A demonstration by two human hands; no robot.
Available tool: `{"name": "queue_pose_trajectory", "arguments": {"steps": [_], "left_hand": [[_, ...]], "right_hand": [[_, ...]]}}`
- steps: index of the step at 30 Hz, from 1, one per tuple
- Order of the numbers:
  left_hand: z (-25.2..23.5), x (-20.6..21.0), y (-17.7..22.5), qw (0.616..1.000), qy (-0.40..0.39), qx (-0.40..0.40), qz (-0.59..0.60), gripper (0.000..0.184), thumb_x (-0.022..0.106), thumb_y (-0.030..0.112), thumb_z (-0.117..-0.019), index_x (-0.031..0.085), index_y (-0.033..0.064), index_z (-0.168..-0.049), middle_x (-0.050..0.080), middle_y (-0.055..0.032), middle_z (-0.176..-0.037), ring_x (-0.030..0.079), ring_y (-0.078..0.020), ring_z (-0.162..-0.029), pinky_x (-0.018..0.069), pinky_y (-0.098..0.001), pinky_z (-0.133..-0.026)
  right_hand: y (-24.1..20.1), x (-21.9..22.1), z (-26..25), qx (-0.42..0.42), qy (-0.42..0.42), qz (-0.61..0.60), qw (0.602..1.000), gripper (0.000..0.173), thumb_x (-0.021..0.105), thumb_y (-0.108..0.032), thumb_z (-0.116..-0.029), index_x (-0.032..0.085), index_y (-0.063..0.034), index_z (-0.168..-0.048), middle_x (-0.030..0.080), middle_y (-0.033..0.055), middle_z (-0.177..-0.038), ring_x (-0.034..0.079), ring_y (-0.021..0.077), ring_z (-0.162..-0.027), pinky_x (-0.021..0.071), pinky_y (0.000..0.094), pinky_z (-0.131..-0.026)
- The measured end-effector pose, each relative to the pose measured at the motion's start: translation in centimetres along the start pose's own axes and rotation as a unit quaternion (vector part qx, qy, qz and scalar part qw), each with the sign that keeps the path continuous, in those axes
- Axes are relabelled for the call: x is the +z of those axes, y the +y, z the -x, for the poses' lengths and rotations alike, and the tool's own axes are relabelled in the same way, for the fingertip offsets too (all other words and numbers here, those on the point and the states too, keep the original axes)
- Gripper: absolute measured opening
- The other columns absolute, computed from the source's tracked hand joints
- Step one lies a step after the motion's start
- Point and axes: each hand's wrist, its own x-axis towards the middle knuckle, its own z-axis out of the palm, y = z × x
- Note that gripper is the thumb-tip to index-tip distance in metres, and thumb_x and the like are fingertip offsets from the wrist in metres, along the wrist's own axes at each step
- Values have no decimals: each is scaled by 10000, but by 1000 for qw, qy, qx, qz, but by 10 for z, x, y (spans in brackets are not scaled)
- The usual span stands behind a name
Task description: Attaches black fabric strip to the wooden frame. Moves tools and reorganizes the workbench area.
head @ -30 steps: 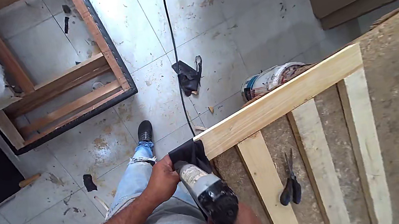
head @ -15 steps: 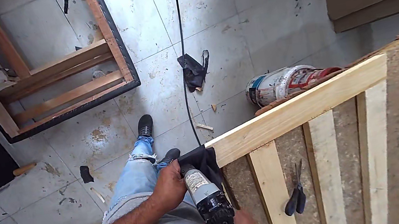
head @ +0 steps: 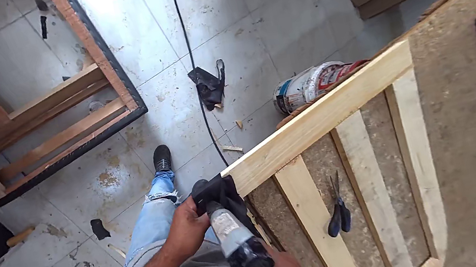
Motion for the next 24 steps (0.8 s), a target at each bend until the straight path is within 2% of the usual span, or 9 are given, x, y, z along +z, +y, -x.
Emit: {"name": "queue_pose_trajectory", "arguments": {"steps": [3, 6, 9, 11, 13, 17, 20, 22, 24], "left_hand": [[6, -1, 0, 997, 27, -50, -47, 373, 746, 151, -929, 614, 34, -1257, 765, -75, -1041, 750, -185, -923, 631, -389, -864], [25, -18, 15, 963, 85, -3, -256, 709, 787, 297, -897, 467, 48, -1477, 665, -134, -1256, 695, -261, -1078, 604, -476, -897], [20, -40, 38, 879, 75, 218, -417, 439, 736, 297, -930, 671, 126, -1329, 691, -104, -1138, 677, -235, -986, 586, -434, -805], [-3, -41, 67, 800, -53, 324, -503, 349, 689, 237, -969, 698, 200, -1316, 693, -95, -1140, 678, -254, -1034, 588, -460, -878], [-36, -29, 94, 687, -204, 382, -584, 323, 656, 230, -995, 691, 272, -1313, 677, -76, -1156, 658, -270, -1048, 574, -460, -869], [-86, 11, 127, 509, -392, 426, -637, 140, 654, 132, -959, 756, 163, -867, 652, -64, -1018, 613, -283, -980, 533, -457, -786], [-99, 35, 136, 447, -455, 396, -661, 189, 657, 81, -935, 724, 129, -764, 641, -51, -1021, 578, -277, -1052, 487, -457, -857], [-107, 43, 136, 448, -473, 381, -656, 144, 694, 84, -896, 733, 139, -769, 654, -28, -1052, 559, -273, -1114, 459, -458, -917], [-113, 50, 136, 467, -483, 359, -648, 61, 739, 115, -858, 765, 166, -837, 674, 10, -1152, 510, -276, -1278, 403, -472, -1077]], "right_hand": [[13, -14, 30, -37, 48, -35, 998, 563, 764, -220, -857, 621, 58, -1325, 763, 142, -924, 751, 212, -836, 613, 476, -806], [28, -19, 51, -54, 86, -38, 994, 519, 749, -205, -849, 644, 109, -1249, 754, 173, -869, 744, 227, -774, 607, 465, -764], [35, -18, 61, -54, 96, -28, 993, 510, 749, -200, -844, 654, 102, -1243, 753, 187, -872, 748, 256, -781, 604, 487, -757], [38, -16, 62, -70, 80, -24, 994, 513, 750, -201, -849, 654, 95, -1257, 752, 199, -868, 748, 293, -775, 600, 519, -739], [34, -17, 58, -80, 52, -21, 995, 532, 756, -213, -865, 639, 80, -1294, 755, 206, -903, 754, 315, -811, 600, 535, -764], [21, -24, 50, -53, 18, -22, 998, 599, 746, -264, -871, 614, 38, -1372, 766, 184, -991, 759, 294, -893, 599, 500, -829], [26, -18, 45, -63, 39, -27, 997, 597, 747, -274, -870, 619, 70, -1341, 764, 183, -949, 759, 290, -847, 605, 503, -795], [26, -17, 37, -65, 41, -30, 997, 612, 731, -281, -873, 607, 86, -1347, 762, 190, -954, 759, 294, -848, 604, 512, -794], [27, -13, 28, -77, 47, -29, 996, 623, 732, -279, -865, 599, 80, -1357, 766, 168, -951, 761, 258, -839, 614, 486, -785]]}}
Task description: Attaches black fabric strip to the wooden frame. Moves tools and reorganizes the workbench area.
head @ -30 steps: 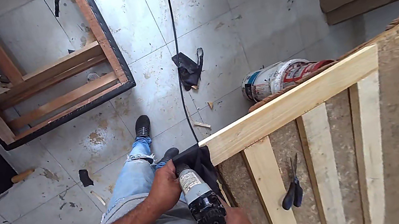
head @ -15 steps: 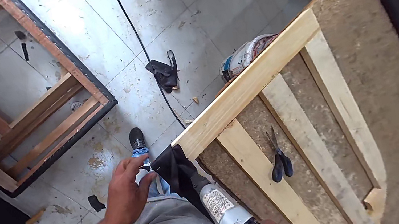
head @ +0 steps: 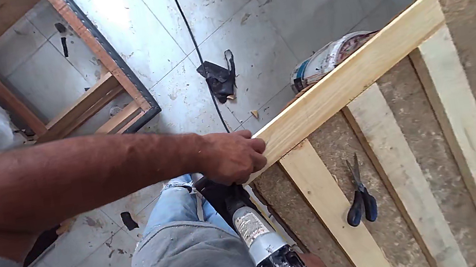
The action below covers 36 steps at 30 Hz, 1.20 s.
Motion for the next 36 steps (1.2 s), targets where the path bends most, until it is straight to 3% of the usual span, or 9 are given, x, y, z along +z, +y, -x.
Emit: {"name": "queue_pose_trajectory", "arguments": {"steps": [3, 6, 9, 11, 14, 23, 26, 34, 36], "left_hand": [[-11, -4, -6, 999, -30, 5, 43, 187, 722, 124, -871, 793, 179, -1035, 670, 64, -1341, 298, -273, -1534, 36, -532, -1290], [-20, -5, -11, 997, -43, 32, 63, 223, 722, 150, -884, 799, 164, -1094, 636, 66, -1417, 233, -271, -1567, -58, -561, -1280], [-30, -2, -14, 995, -56, 55, 56, 252, 747, 186, -874, 805, 173, -1119, 643, 37, -1419, 214, -310, -1571, -51, -578, -1277], [-38, 2, -14, 995, -62, 59, 45, 204, 764, 160, -856, 809, 81, -1038, 615, -53, -1448, 213, -345, -1565, -11, -574, -1279], [-45, -8, -6, 990, -115, 3, 82, 264, 669, 85, -913, 755, -15, -1141, 254, 2, -1705, 63, -316, -1601, 90, -499, -1281], [-61, -2, -6, 983, -110, 28, 144, 274, 544, 75, -981, 759, 14, -1139, 480, -52, -1580, 279, -299, -1546, 42, -525, -1293], [-62, -5, -4, 975, -117, -33, 187, 304, 568, 152, -988, 731, 71, -1231, 400, -40, -1637, 207, -337, -1573, 239, -548, -1245], [-59, -9, -4, 974, -128, -10, 185, 280, 568, 99, -978, 749, 43, -1184, 434, -31, -1617, 145, -338, -1587, 110, -528, -1283], [-59, -10, -2, 973, -124, -32, 190, 263, 613, 111, -961, 752, 57, -1177, 430, -7, -1621, 156, -322, -1587, 161, -526, -1272]], "right_hand": [[8, 10, -11, -14, 18, 3, 1000, 630, 782, -226, -821, 603, 70, -1348, 767, 135, -894, 758, 207, -793, 626, 450, -755], [4, 14, -26, 1, 18, 14, 1000, 650, 781, -214, -807, 594, 89, -1351, 761, 147, -868, 754, 234, -766, 619, 472, -737], [4, 16, -35, 22, 19, 21, 999, 654, 784, -204, -796, 594, 98, -1344, 761, 150, -865, 753, 240, -765, 618, 470, -743], [4, 16, -38, 38, 22, 18, 999, 660, 795, -182, -778, 595, 116, -1331, 763, 161, -880, 756, 239, -778, 618, 463, -768], [9, 16, -40, 53, 34, 10, 998, 620, 796, -168, -766, 621, 128, -1281, 761, 157, -863, 752, 215, -763, 618, 433, -771], [8, 15, -47, 74, 49, 20, 996, 560, 780, -188, -774, 649, 124, -1221, 752, 137, -820, 737, 176, -720, 615, 397, -735], [6, 15, -48, 92, 46, 17, 995, 572, 784, -168, -772, 643, 122, -1245, 755, 147, -846, 744, 194, -758, 616, 418, -772], [0, 10, -53, 100, 23, 22, 995, 501, 779, -175, -768, 678, 73, -1191, 751, 110, -816, 734, 169, -726, 610, 409, -739], [-3, 11, -53, 97, 4, 30, 995, 530, 781, -201, -788, 666, 79, -1224, 755, 128, -837, 743, 203, -747, 612, 443, -756]]}}
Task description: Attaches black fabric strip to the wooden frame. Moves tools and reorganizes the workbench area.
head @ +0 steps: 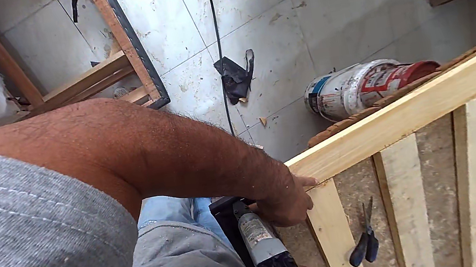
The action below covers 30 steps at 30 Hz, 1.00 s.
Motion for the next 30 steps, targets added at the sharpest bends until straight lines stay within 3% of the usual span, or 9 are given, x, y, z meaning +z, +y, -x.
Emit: {"name": "queue_pose_trajectory", "arguments": {"steps": [6, 11, 13, 16, 19, 22, 26, 28, 30], "left_hand": [[-1, 3, -1, 1000, -4, -1, -25, 294, 659, 132, -945, 725, 75, -1225, 408, 33, -1632, 182, -289, -1583, 212, -510, -1260], [-8, 9, -5, 999, 5, 19, -39, 272, 626, 150, -972, 728, 59, -1208, 471, 11, -1587, 295, -257, -1543, 126, -472, -1291], [-9, 11, -8, 997, 11, 44, -64, 244, 627, 168, -977, 750, 44, -1147, 484, -7, -1575, 325, -262, -1527, 102, -484, -1297], [-10, 10, -6, 996, 6, 36, -75, 233, 641, 171, -960, 765, 59, -1123, 463, 11, -1595, 283, -274, -1549, 131, -492, -1292], [-6, 11, -7, 993, 17, 69, -89, 247, 633, 175, -988, 750, 12, -1132, 520, -71, -1536, 350, -293, -1510, 98, -524, -1295], [-1, 7, -5, 992, 5, 77, -96, 238, 631, 151, -990, 749, 11, -1141, 491, -61, -1562, 341, -271, -1514, 82, -512, -1295], [-4, 8, -7, 990, 6, 91, -111, 230, 635, 139, -981, 753, -7, -1114, 477, -89, -1572, 327, -314, -1520, 65, -536, -1292], [-1, 8, -4, 985, 17, 94, -141, 217, 652, 165, -978, 765, 12, -1083, 569, -107, -1479, 356, -335, -1501, 57, -556, -1289], [16, 11, 5, 978, 35, 85, -189, 128, 691, 115, -940, 790, 40, -975, 713, -116, -1252, 391, -350, -1486, 65, -583, -1287]], "right_hand": [[-4, 4, 1, 9, -13, 27, 1000, 578, 776, -216, -785, 654, 74, -1269, 763, 150, -859, 756, 240, -772, 610, 477, -762], [-9, 4, 0, 6, -29, 36, 999, 552, 786, -257, -809, 664, 42, -1257, 764, 148, -882, 760, 265, -816, 606, 510, -788], [-10, 4, 0, 13, -36, 33, 999, 596, 791, -258, -803, 648, 60, -1287, 764, 167, -898, 759, 286, -829, 599, 525, -803], [-8, 5, 0, 6, -48, 31, 998, 597, 766, -255, -808, 643, 63, -1298, 763, 160, -894, 756, 283, -820, 598, 522, -791], [-8, 4, -1, 4, -57, 27, 998, 591, 766, -230, -806, 637, 54, -1308, 763, 161, -908, 755, 283, -832, 598, 530, -795], [-11, 4, -3, 8, -67, 36, 997, 603, 776, -251, -798, 636, 8, -1324, 764, 141, -915, 754, 273, -840, 598, 534, -781], [-22, 1, 5, 47, -83, 58, 994, 679, 816, -312, -792, 597, -54, -1381, 762, 154, -928, 752, 340, -871, 580, 591, -785], [-10, -4, 25, 45, -55, 35, 997, 704, 803, -326, -815, 581, -15, -1406, 763, 182, -931, 753, 361, -858, 576, 607, -790], [16, -10, 55, 35, 14, -1, 999, 684, 785, -310, -829, 595, 64, -1369, 760, 207, -935, 751, 357, -838, 576, 605, -808]]}}
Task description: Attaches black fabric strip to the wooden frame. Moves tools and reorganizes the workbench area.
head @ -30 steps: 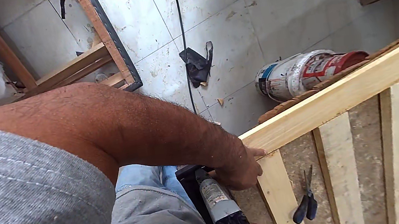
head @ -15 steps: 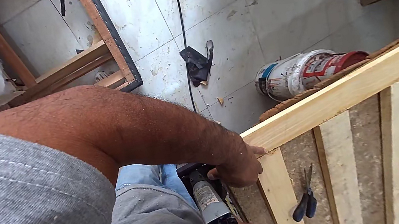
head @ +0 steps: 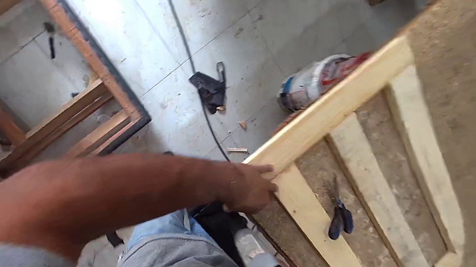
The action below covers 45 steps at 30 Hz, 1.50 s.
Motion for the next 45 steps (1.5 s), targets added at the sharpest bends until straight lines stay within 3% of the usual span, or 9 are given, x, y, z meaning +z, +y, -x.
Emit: {"name": "queue_pose_trajectory", "arguments": {"steps": [8, 12, 16, 20, 27, 33, 38, 43, 45], "left_hand": [[53, 61, 58, 892, 383, -238, 41, 254, 628, 276, -985, 737, 136, -1168, 665, -88, -1342, 546, -345, -1361, 453, -587, -1114], [54, 71, 118, 807, 431, -400, 66, 349, 685, 331, -963, 736, 44, -1154, 704, -201, -1146, 660, -394, -1127, 540, -566, -974], [41, 86, 157, 794, 348, -493, 69, 622, 782, 539, -849, 705, 26, -1193, 694, -208, -1193, 652, -391, -1152, 524, -580, -1001], [7, 99, 157, 778, 298, -553, -4, 830, 834, 589, -745, 644, 1, -1299, 687, -218, -1220, 656, -404, -1141, 532, -577, -960], [8, 72, 145, 742, 233, -623, 80, 304, 564, 168, -986, 681, 54, -1243, 699, -150, -1224, 652, -310, -1198, 519, -492, -1035], [55, 58, 133, 654, 367, -608, 261, 217, 585, 171, -1025, 702, 40, -1152, 720, -121, -1016, 701, -223, -917, 576, -448, -865], [89, 59, 112, 576, 394, -524, 488, 219, 487, 134, -1083, 645, -5, -1142, 696, -99, -853, 655, -161, -656, 552, -309, -573], [117, 60, 81, 604, 288, -464, 580, 353, 355, 249, -1134, 570, -4, -1253, 732, -147, -910, 733, -244, -763, 617, -398, -653], [133, 59, 77, 685, 253, -400, 554, 466, 294, 345, -1126, 514, -7, -1337, 740, -147, -1014, 748, -259, -876, 633, -425, -734]], "right_hand": [[209, -77, 38, 339, 275, 37, 899, 754, 643, -455, -970, 368, -89, -1568, 704, 253, -1099, 699, 451, -992, 544, 666, -851], [321, -96, 29, 259, 351, 134, 890, 767, 642, -507, -979, 439, 11, -1507, 625, 341, -1241, 613, 540, -1145, 491, 717, -938], [292, -69, -9, 59, 401, 120, 906, 397, 594, -343, -1034, 690, -37, -1268, 623, 252, -1323, 573, 461, -1264, 458, 672, -1038], [278, -40, -43, 57, 391, 76, 915, 299, 733, -202, -949, 707, -34, -1196, 673, 212, -1200, 640, 427, -1145, 531, 625, -954], [256, -51, -40, 101, 343, -14, 934, 476, 543, -413, -1052, 610, -55, -1359, 718, 215, -1062, 689, 437, -1007, 525, 686, -851], [250, -74, -54, 157, 305, -95, 934, 475, 743, -317, -931, 641, -45, -1306, 691, 268, -1109, 659, 487, -1047, 500, 720, -866], [222, -62, 0, 73, 221, -353, 906, 244, 642, -130, -1005, 723, -58, -1223, 693, 111, -825, 594, 186, -608, 518, 359, -568], [106, 64, 52, -53, 141, -525, 838, 516, 732, -238, -853, 602, -89, -1329, 719, 37, -951, 639, 102, -675, 518, 263, -540], [55, 127, 44, -50, 134, -573, 807, 548, 731, -217, -852, 581, -79, -1360, 735, 69, -971, 670, 143, -694, 548, 303, -558]]}}
